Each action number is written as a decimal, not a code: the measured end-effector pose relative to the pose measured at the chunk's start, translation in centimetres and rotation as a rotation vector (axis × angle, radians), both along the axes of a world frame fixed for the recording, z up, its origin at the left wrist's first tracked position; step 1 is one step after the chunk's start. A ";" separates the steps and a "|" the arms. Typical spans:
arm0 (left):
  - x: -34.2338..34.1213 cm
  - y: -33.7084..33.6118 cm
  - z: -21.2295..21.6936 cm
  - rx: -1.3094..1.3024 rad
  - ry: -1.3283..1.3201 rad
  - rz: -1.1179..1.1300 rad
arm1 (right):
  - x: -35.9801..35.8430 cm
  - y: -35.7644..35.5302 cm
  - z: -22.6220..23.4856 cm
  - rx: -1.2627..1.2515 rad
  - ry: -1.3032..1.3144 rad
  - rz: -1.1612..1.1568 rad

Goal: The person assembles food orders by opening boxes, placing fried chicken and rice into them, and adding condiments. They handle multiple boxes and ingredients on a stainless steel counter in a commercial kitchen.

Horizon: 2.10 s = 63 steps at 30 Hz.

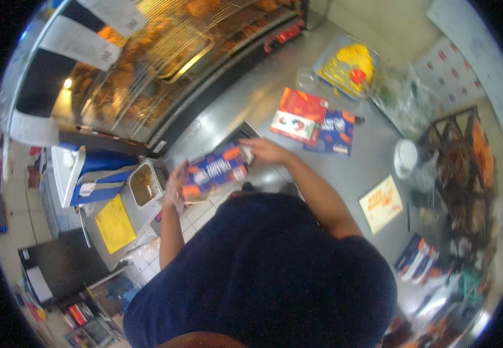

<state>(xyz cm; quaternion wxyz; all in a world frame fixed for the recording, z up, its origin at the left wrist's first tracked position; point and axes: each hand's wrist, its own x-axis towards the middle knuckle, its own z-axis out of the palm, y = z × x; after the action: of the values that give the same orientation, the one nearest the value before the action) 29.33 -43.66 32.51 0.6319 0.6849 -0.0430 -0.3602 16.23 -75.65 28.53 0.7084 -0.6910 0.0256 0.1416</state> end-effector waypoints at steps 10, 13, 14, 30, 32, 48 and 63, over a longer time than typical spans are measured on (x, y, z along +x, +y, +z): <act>12.8 -14.7 -7.8 -0.071 0.009 0.390 | -8.8 -9.5 -0.2 -1.219 0.886 -1.466; 9.9 -15.2 -10.5 0.006 -0.091 0.584 | -14.5 -12.2 -0.8 -0.853 0.836 -1.328; 7.1 -15.6 -9.9 -0.088 -0.110 0.636 | -16.8 -13.4 -2.1 -0.684 0.737 -1.286; -12.7 -29.5 -4.0 -0.124 -0.509 -1.041 | -18.5 -10.7 -1.6 -0.445 0.088 -1.438; -13.5 -29.0 -4.2 -0.172 -0.116 -0.815 | -20.9 -9.2 3.5 -0.703 -0.123 -1.536; -14.8 -27.5 6.2 -0.321 -0.800 -1.062 | -17.0 -6.3 6.5 0.003 -0.479 -0.890; -11.1 -16.5 7.1 -0.568 0.445 -0.550 | -9.9 3.9 10.2 -0.708 -0.903 -0.037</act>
<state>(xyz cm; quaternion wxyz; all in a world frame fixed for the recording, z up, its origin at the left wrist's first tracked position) 18.23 -60.18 39.60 0.6694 0.3533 -0.1836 -0.6272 6.33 -71.74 38.71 0.3767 -0.8775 -0.2215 -0.1973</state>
